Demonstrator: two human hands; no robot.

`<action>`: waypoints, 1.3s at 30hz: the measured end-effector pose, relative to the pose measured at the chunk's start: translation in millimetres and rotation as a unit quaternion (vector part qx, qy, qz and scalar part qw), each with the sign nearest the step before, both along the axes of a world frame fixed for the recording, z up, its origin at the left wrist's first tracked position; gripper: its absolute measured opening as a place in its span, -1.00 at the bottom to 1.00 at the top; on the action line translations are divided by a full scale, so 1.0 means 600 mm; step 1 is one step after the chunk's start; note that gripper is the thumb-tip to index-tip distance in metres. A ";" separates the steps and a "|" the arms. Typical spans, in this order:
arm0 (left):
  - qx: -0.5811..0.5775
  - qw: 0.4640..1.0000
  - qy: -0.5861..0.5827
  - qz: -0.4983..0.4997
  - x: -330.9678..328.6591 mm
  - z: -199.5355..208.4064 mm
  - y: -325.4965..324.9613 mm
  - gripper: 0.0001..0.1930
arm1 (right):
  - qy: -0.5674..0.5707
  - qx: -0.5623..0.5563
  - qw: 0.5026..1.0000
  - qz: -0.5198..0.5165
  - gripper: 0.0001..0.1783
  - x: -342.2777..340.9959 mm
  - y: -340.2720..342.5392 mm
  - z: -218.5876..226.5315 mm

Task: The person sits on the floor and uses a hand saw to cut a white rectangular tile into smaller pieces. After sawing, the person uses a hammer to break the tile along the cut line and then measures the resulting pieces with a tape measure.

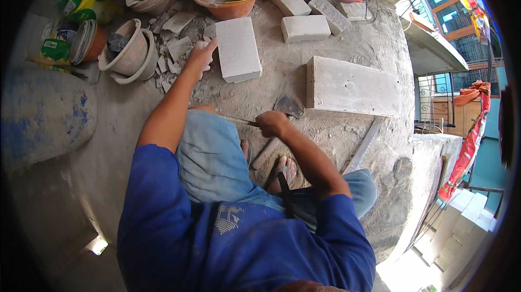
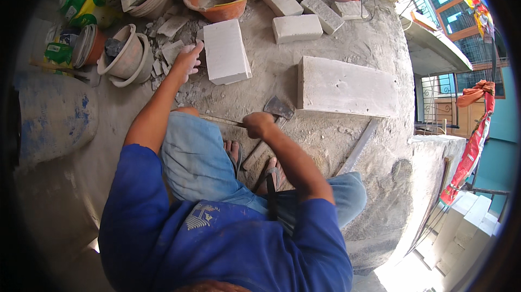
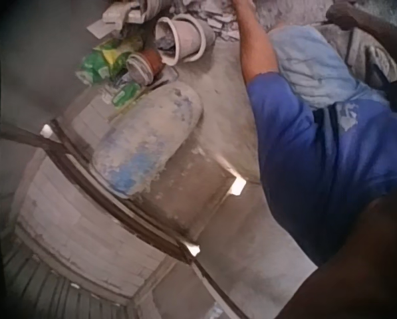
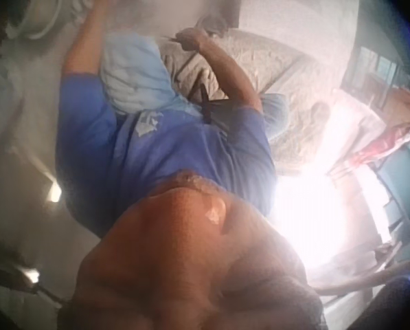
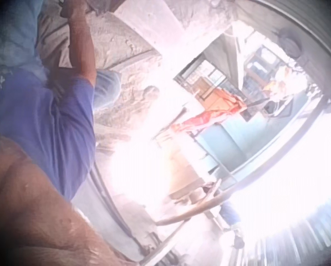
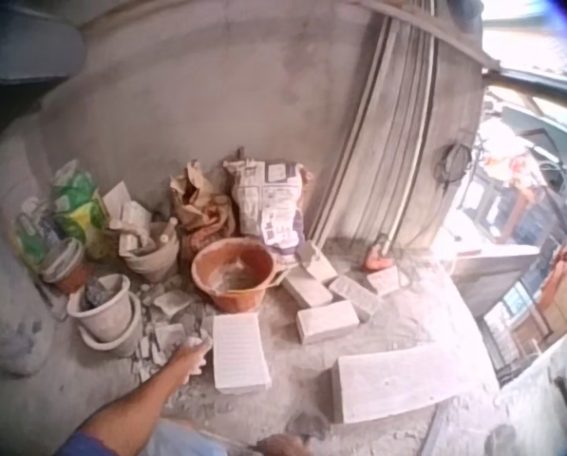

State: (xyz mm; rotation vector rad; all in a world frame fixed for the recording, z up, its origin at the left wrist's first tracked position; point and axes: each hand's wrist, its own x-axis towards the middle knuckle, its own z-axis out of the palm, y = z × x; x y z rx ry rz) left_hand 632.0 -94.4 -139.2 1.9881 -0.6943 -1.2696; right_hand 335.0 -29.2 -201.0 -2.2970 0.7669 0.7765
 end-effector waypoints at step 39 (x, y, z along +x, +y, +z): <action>-0.145 0.970 0.110 -0.162 -0.060 -0.018 -0.008 0.11 | -0.514 0.290 0.453 -0.668 -0.42 0.113 -0.087 0.004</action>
